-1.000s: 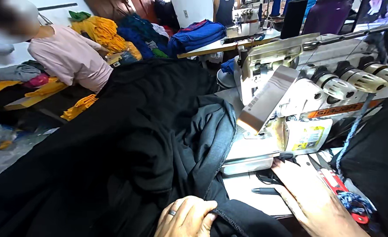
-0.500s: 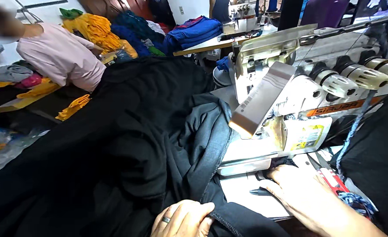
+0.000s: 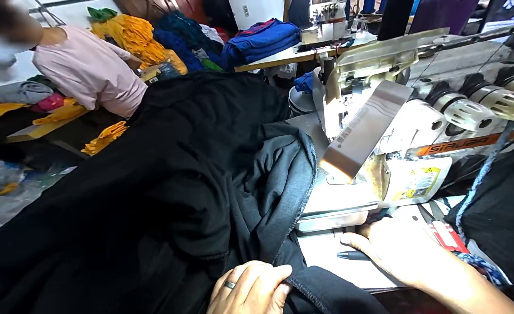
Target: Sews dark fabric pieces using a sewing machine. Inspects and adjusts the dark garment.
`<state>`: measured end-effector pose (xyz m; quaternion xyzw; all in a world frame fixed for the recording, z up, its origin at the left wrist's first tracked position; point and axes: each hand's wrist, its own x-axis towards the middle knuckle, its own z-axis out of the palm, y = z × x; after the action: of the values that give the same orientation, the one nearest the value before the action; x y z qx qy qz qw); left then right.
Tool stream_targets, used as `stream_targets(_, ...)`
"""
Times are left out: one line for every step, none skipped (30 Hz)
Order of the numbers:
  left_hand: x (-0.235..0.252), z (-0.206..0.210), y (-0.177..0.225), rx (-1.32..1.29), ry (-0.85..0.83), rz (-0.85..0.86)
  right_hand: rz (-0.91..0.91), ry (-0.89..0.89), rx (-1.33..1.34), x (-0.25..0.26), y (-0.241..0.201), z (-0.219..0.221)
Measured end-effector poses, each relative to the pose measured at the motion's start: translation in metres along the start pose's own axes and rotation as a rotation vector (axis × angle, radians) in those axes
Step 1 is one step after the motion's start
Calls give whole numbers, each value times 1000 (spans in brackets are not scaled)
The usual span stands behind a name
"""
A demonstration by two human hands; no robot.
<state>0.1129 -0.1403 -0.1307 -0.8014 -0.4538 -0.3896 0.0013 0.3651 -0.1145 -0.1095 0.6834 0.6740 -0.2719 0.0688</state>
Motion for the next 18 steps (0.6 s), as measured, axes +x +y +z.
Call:
stream_targets(0, -1, 0, 13, -19, 6, -33, 63, 1, -2, 2, 5)
stream_targets(1, -2, 0, 25, -37, 9, -103, 180, -9, -4, 7, 15)
stream_targets(2, -2, 0, 23, -49, 11, -200, 340, -48, -6, 13, 26)
stream_targets(2, -2, 1, 27, -38, 10, -328, 564, -129, -6, 21, 39)
stream_targets(2, -1, 1, 22, -21, 6, -415, 748, -187, -4, 27, 46)
stream_targets(1, 0, 2, 17, 3, 1, -426, 825, -181, -6, 28, 47)
stream_targets(0, 1, 1, 15, 18, 2, -402, 839, -141, -12, 27, 44)
stream_targets(0, 2, 1, 14, 24, 6, -370, 828, -99, -19, 26, 39)
stream_targets(0, 2, 1, 13, 25, 8, -355, 848, -74, -25, 25, 37)
stream_targets(0, 2, 1, 18, 21, 12, -370, 894, -45, -30, 24, 35)
stream_targets(0, 2, 1, 28, 14, 18, -401, 938, -15, -34, 21, 34)
stream_targets(0, 1, 0, 39, 1, 24, -445, 958, 27, -40, 16, 33)
stream_targets(0, 0, -1, 40, -26, 25, -500, 930, 92, -47, 10, 32)
stream_targets(0, -1, -1, 41, -41, 27, -571, 881, 175, -54, 2, 33)
stream_targets(-1, -1, -2, 40, -48, 30, -647, 846, 245, -57, -6, 36)
stream_targets(-1, -2, -2, 38, -59, 32, -727, 824, 292, -57, -14, 42)
stream_targets(0, -3, -2, 34, -71, 36, -798, 803, 320, -54, -21, 49)
stream_targets(0, -4, -2, 26, -80, 37, -855, 787, 332, -50, -26, 54)
